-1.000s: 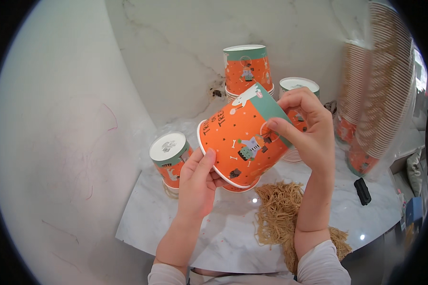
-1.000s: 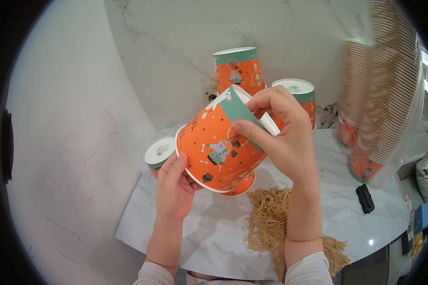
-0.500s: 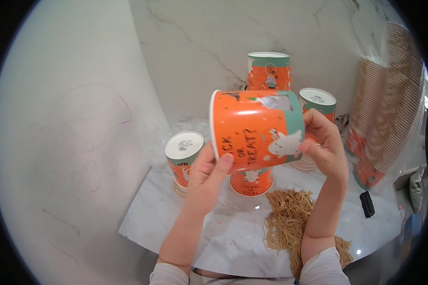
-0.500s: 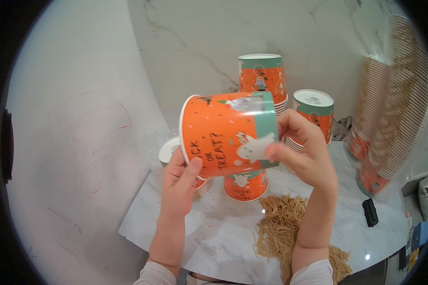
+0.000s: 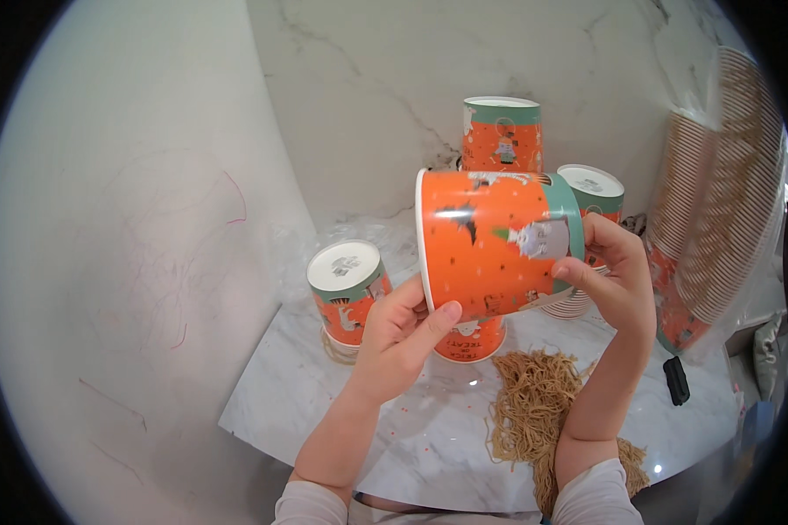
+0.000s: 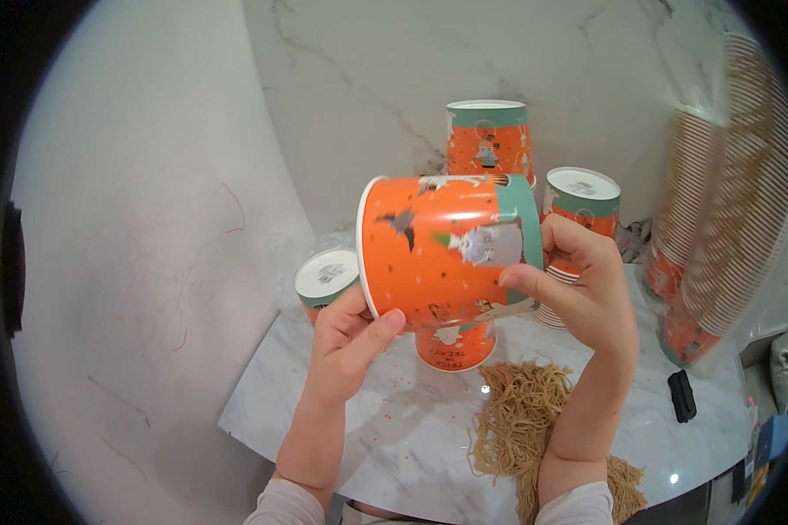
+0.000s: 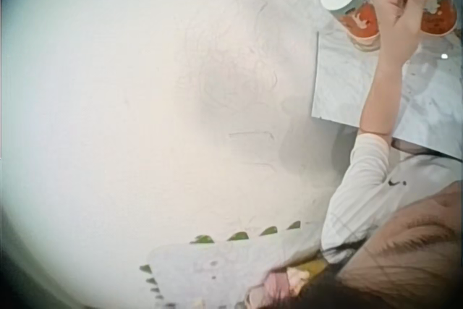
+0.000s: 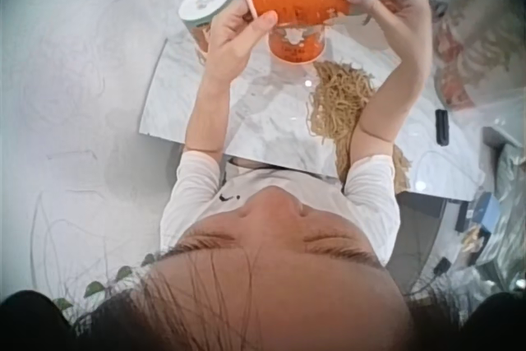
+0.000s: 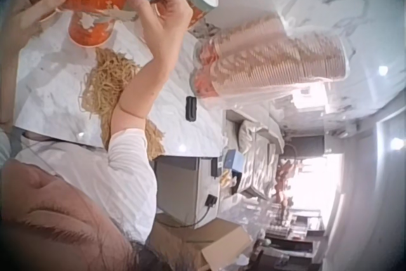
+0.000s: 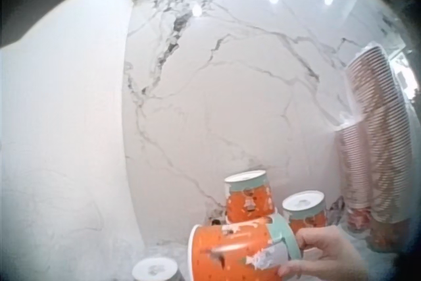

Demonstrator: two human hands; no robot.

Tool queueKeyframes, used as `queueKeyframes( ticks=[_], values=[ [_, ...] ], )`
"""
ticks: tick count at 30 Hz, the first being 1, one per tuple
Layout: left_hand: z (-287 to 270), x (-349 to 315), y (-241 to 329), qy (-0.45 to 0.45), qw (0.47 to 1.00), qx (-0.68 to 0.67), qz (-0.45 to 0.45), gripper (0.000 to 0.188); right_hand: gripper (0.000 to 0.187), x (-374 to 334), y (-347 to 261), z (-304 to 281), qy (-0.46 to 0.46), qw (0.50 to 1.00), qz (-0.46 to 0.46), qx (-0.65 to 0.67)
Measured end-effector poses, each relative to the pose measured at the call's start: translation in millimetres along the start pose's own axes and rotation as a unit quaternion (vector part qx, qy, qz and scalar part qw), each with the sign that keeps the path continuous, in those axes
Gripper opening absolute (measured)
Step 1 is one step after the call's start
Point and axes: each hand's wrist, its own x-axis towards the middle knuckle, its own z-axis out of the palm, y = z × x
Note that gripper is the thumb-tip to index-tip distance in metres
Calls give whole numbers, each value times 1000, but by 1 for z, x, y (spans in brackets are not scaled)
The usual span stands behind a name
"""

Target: Attach string handles to festive paper buckets and stack them.

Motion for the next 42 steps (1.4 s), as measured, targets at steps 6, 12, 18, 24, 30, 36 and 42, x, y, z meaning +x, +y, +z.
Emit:
queueKeyframes(
  ticks=[6, 12, 18, 24, 30, 36, 42],
  values=[
    [-7, -1, -2, 41, 999, -26, -6, 30, 29, 0, 5, -1, -39, 998, -18, -51],
    [-2, 2, 8, 87, 994, -72, -11, 38, 30, 2, 1, 1, -122, 982, -53, -135],
    [-1, -2, 7, -19, 1000, -22, 5, 40, 27, 4, 8, 3, 19, 999, 39, 5],
    [0, -2, 2, -7, 999, -39, 3, 37, 24, 4, 14, 1, 25, 998, 51, 4],
    [-1, 0, 6, 53, 998, -38, 20, 44, 22, 4, 14, 6, 24, 999, 28, 15],
    [-4, -2, 6, 79, 994, 29, 71, 50, 24, 7, 7, 16, 47, 998, 46, -16],
    [2, 0, 8, 111, 991, 22, 73, 52, 49, 8, -10, 31, 79, 932, -243, -257]
  ],
)
